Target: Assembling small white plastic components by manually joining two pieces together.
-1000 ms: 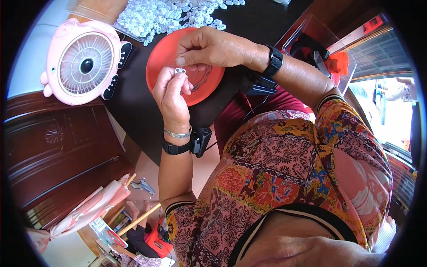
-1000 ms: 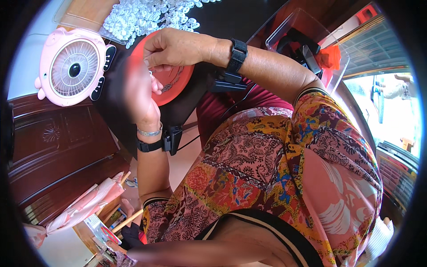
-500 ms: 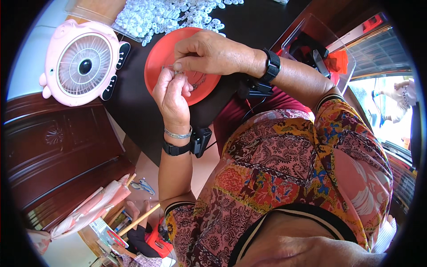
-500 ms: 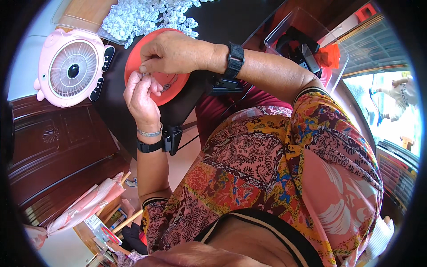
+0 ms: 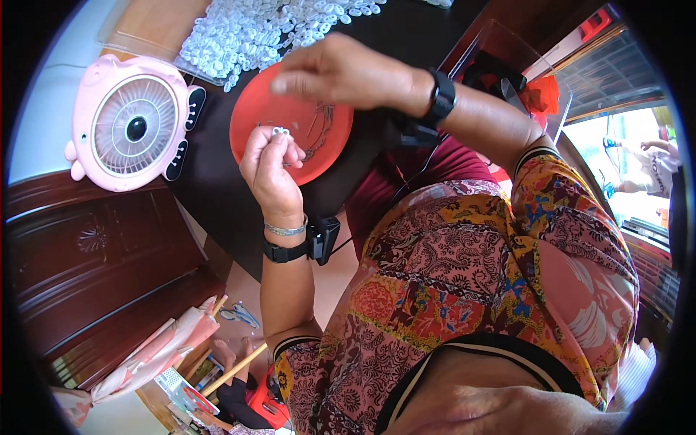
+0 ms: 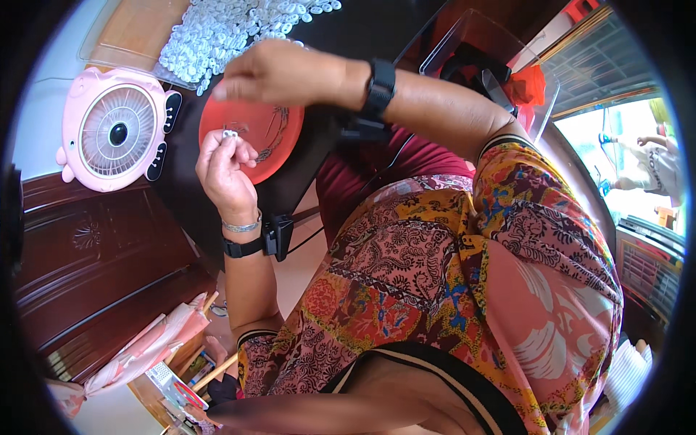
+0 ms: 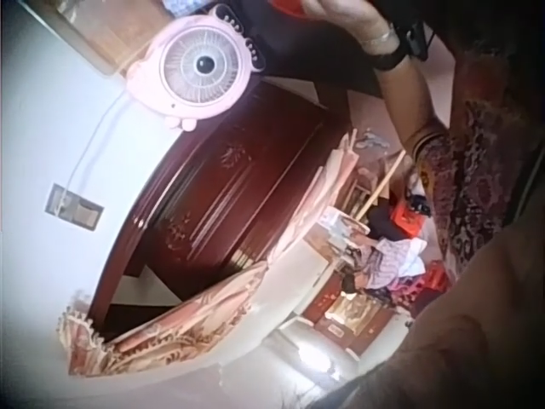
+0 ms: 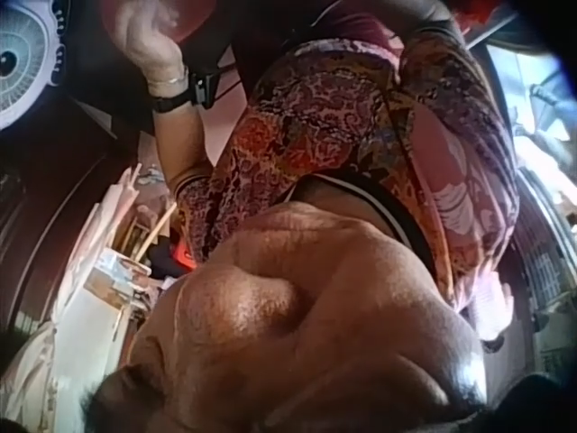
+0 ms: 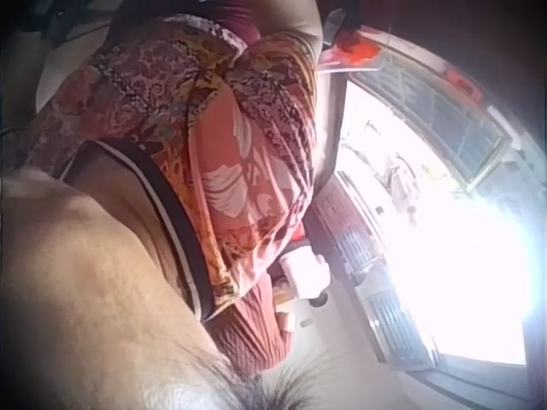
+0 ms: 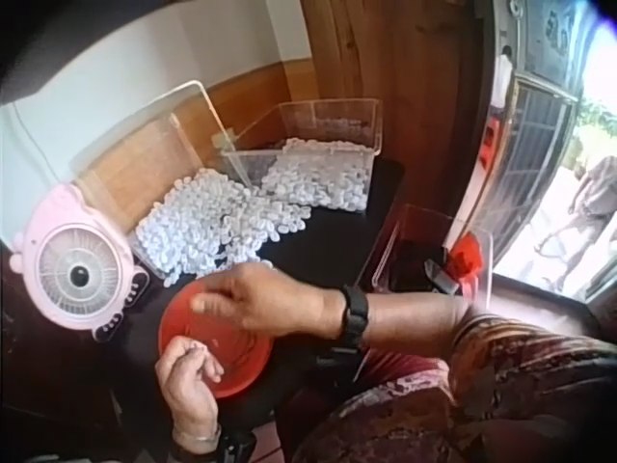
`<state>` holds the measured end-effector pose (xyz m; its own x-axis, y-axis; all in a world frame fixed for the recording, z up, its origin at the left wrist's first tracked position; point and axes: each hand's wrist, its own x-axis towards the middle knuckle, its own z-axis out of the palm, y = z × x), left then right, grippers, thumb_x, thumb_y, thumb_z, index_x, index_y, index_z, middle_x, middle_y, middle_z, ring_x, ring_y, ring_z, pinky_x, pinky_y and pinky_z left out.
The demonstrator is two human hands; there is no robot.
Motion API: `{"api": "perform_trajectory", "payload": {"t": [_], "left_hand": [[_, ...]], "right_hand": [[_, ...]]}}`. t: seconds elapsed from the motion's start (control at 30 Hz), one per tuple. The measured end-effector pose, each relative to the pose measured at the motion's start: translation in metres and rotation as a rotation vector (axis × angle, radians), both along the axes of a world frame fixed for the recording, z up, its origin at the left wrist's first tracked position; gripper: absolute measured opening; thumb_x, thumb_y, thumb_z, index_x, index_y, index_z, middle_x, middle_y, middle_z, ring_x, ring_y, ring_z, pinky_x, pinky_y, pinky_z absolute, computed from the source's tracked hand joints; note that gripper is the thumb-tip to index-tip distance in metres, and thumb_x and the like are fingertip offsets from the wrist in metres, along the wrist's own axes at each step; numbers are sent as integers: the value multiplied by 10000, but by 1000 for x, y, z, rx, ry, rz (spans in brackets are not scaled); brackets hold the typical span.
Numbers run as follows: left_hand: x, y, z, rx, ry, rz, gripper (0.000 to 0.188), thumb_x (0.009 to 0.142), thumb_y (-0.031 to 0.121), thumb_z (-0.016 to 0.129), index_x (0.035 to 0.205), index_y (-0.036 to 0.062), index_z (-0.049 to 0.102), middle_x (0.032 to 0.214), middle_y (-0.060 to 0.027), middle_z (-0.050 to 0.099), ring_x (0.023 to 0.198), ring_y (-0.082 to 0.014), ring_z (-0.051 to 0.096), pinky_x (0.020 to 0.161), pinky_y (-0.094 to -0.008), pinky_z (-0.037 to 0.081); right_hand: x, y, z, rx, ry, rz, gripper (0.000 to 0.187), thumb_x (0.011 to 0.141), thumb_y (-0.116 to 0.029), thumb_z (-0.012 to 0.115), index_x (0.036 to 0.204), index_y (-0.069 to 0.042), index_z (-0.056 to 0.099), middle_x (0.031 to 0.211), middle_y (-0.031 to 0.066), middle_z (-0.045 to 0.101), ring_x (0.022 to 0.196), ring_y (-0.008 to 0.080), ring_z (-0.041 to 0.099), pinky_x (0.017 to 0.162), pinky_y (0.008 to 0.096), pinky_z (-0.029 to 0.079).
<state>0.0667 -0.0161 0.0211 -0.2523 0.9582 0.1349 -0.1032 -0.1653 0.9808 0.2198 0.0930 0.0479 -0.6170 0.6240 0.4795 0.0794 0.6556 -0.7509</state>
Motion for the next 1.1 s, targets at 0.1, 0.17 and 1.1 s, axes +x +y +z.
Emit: {"api": "perform_trajectory", "payload": {"t": [0.1,0.17,1.1], "left_hand": [[-4,0,2,6,-61,-4,134,854,68,466,731,19,489,595,-34,456,533,-125,451,540,-245,387],[-5,1,3,6,-79,5,136,851,58,456,722,21,477,588,-40,450,531,-135,454,531,-248,379],[-31,7,-1,110,-44,203,122,858,95,463,789,4,508,641,-52,465,560,-157,481,520,-270,404]], "right_hand": [[18,42,7,147,-226,-118,225,885,-214,596,888,6,642,709,100,610,632,146,574,616,295,468],[29,67,13,300,-280,-146,236,786,-224,552,834,-34,684,788,175,658,719,339,631,664,403,494],[-71,15,-13,516,-786,254,161,747,-165,602,834,-47,671,738,160,641,702,339,617,630,425,480]]}}
